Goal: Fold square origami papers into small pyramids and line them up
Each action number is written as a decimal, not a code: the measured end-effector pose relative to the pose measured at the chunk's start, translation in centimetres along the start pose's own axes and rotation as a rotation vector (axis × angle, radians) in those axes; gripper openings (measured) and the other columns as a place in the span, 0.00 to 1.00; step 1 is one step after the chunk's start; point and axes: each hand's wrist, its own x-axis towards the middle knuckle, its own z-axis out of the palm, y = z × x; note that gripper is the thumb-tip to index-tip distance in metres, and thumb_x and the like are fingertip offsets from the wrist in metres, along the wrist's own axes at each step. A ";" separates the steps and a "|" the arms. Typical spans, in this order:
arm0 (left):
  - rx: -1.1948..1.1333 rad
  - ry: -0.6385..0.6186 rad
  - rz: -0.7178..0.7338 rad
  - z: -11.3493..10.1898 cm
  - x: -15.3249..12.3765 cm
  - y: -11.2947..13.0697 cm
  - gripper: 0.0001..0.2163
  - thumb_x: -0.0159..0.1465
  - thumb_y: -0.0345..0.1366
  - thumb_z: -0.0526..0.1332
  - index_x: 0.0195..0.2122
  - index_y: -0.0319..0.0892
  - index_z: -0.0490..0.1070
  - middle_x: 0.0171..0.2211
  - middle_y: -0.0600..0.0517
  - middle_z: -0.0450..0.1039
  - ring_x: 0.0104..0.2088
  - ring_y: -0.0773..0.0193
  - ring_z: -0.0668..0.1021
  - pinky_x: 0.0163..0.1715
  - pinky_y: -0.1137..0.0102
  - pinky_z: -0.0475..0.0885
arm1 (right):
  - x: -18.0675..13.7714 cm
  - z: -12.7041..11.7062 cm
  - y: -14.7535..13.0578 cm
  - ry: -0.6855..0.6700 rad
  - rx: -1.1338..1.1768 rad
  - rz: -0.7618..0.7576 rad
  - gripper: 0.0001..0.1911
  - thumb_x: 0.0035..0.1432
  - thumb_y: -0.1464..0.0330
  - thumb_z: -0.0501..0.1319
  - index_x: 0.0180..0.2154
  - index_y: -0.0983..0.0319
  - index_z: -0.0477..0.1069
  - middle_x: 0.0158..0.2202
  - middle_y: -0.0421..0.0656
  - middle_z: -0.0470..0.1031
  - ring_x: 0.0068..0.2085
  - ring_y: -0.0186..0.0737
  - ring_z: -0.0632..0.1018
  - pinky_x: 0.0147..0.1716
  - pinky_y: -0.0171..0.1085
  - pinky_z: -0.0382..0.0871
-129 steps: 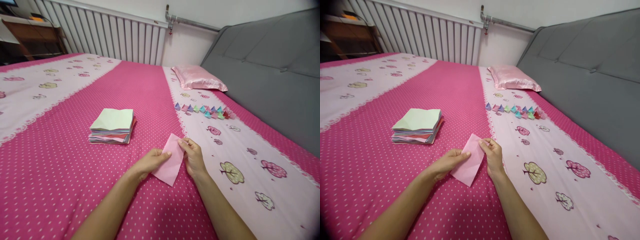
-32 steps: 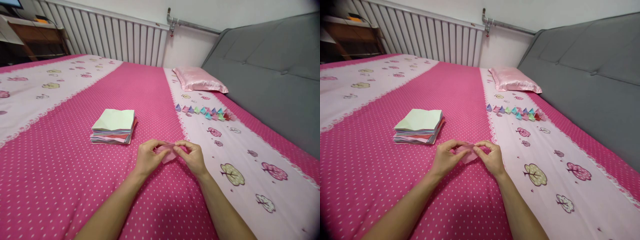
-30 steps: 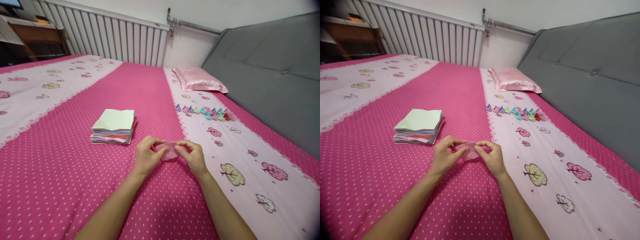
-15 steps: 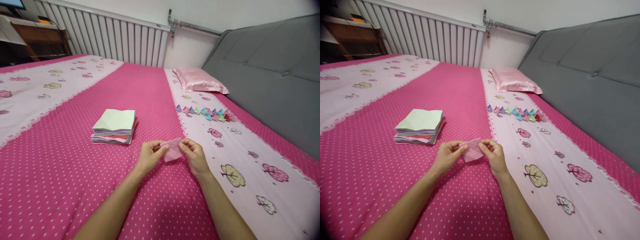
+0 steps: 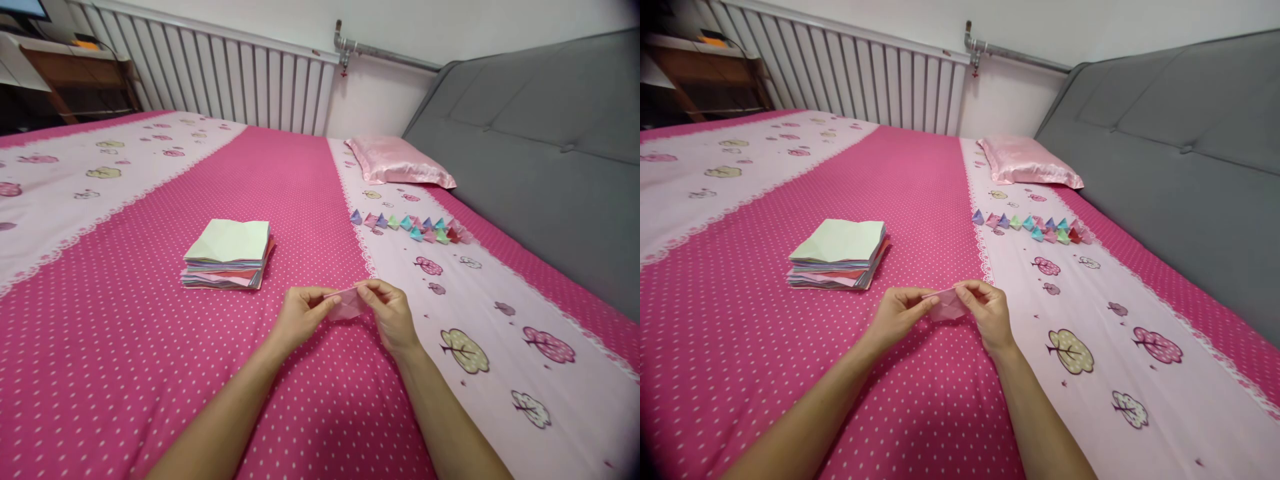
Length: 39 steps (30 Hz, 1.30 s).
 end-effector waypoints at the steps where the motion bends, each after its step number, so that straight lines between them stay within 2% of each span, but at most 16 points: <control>1: 0.005 -0.005 0.002 0.0 0.0 -0.1 0.13 0.55 0.41 0.61 0.31 0.35 0.76 0.26 0.51 0.75 0.24 0.68 0.73 0.25 0.75 0.66 | 0.0 0.0 0.0 -0.002 -0.007 -0.011 0.06 0.47 0.64 0.65 0.30 0.59 0.75 0.30 0.39 0.75 0.32 0.36 0.73 0.36 0.35 0.67; 11: 0.005 -0.039 -0.031 -0.1 0.0 -0.3 0.15 0.54 0.42 0.61 0.33 0.34 0.76 0.28 0.48 0.76 0.25 0.67 0.73 0.26 0.74 0.66 | -0.1 -0.1 -0.1 -0.037 -0.161 -0.082 0.07 0.52 0.64 0.61 0.31 0.59 0.75 0.30 0.41 0.76 0.33 0.38 0.74 0.35 0.36 0.66; 18: 0.098 -0.055 0.006 -0.3 0.0 -0.6 0.17 0.57 0.45 0.57 0.29 0.33 0.76 0.20 0.52 0.71 0.20 0.69 0.68 0.21 0.75 0.60 | 0.1 -0.3 0.4 0.010 -0.168 -0.103 0.07 0.51 0.64 0.62 0.30 0.60 0.76 0.29 0.40 0.76 0.32 0.37 0.75 0.34 0.35 0.66; 24: 0.113 -0.061 0.013 -0.3 0.0 -0.9 0.17 0.57 0.44 0.57 0.28 0.34 0.77 0.18 0.53 0.68 0.19 0.71 0.65 0.20 0.75 0.57 | 0.2 -0.5 0.6 0.027 -0.135 -0.075 0.06 0.50 0.65 0.63 0.29 0.60 0.76 0.28 0.40 0.77 0.31 0.36 0.75 0.34 0.35 0.66; 32: 0.029 -0.123 -0.055 -0.1 0.1 -0.5 0.13 0.55 0.40 0.60 0.27 0.33 0.75 0.21 0.50 0.72 0.21 0.69 0.69 0.22 0.75 0.61 | 0.1 -0.4 0.5 0.020 -0.138 -0.060 0.07 0.49 0.64 0.63 0.28 0.61 0.76 0.27 0.40 0.76 0.30 0.36 0.74 0.33 0.35 0.66; 35: -0.041 -0.086 -0.071 0.0 0.1 -0.4 0.12 0.53 0.40 0.62 0.26 0.33 0.75 0.20 0.50 0.72 0.20 0.70 0.69 0.21 0.75 0.61 | 0.1 -0.2 0.4 -0.005 -0.078 -0.003 0.10 0.50 0.63 0.63 0.33 0.62 0.75 0.30 0.41 0.76 0.31 0.36 0.74 0.32 0.35 0.67; 39: -0.227 0.077 -0.095 -0.2 0.3 -0.1 0.13 0.50 0.40 0.65 0.30 0.33 0.76 0.26 0.47 0.75 0.24 0.67 0.73 0.26 0.74 0.65 | 0.1 0.2 0.2 -0.086 0.067 0.079 0.17 0.49 0.63 0.64 0.42 0.60 0.71 0.34 0.42 0.76 0.34 0.36 0.75 0.35 0.35 0.68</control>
